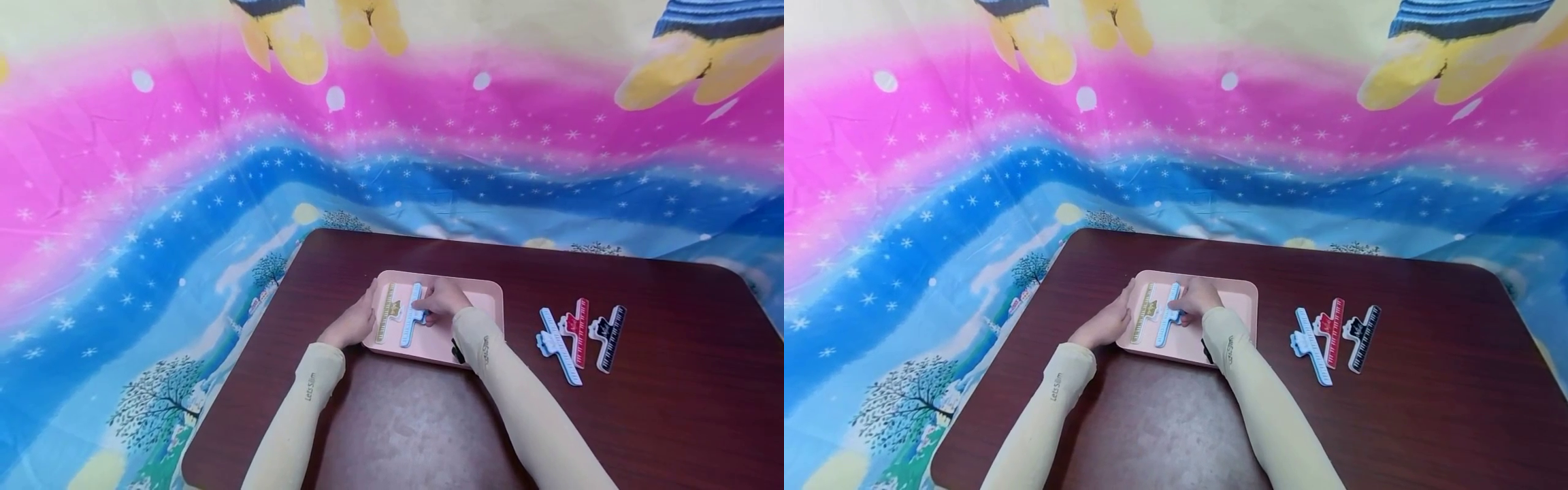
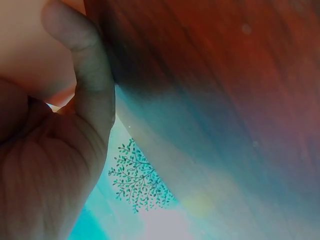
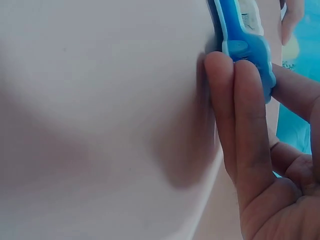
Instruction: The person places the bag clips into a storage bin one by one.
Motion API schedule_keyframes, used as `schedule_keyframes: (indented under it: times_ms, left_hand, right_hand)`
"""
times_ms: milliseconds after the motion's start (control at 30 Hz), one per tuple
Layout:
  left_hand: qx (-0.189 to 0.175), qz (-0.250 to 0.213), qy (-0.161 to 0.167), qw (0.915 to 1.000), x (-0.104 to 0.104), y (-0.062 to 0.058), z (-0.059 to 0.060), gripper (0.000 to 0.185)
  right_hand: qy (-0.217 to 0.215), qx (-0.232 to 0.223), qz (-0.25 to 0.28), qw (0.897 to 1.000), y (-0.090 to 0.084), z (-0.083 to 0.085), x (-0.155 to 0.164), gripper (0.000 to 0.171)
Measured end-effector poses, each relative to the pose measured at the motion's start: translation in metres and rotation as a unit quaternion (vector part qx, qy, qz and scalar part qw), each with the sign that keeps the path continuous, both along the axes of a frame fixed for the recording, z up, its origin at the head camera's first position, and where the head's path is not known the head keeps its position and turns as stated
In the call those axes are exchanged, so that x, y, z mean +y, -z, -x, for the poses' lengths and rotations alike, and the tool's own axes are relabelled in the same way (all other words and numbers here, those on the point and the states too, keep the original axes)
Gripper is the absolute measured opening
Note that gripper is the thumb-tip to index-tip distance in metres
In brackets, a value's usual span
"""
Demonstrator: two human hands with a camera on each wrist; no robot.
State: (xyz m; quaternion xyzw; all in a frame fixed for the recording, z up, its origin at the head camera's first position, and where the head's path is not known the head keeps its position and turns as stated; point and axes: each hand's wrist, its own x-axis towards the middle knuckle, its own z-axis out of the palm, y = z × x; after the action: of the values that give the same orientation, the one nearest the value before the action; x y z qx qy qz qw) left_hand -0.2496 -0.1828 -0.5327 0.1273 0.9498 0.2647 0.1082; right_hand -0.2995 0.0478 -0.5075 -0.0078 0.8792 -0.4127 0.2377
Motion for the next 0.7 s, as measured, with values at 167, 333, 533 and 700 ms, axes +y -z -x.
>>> schedule_keyframes:
  times_ms: [167,333,533,700]
  left_hand:
    - [-0.003,0.005,-0.002,1.0,0.0008,-0.0014,0.0003,0.07]
    - [-0.002,0.0,-0.004,1.0,0.0009,-0.002,-0.0004,0.07]
    - [0.001,0.004,-0.003,1.0,0.0009,-0.0012,-0.0003,0.07]
    - [-0.002,0.009,-0.003,1.0,0.0016,-0.0019,0.0002,0.069]
  right_hand:
    - [0.003,0.006,0.0,1.0,0.0004,-0.0008,0.0008,0.031]
    - [0.0,0.014,-0.002,1.0,-0.0006,-0.0032,0.0015,0.031]
    - [-0.003,0.016,0.005,1.0,-0.001,-0.0052,0.0013,0.029]
    - [-0.007,0.015,0.009,1.0,0.0006,-0.0052,0.0013,0.026]
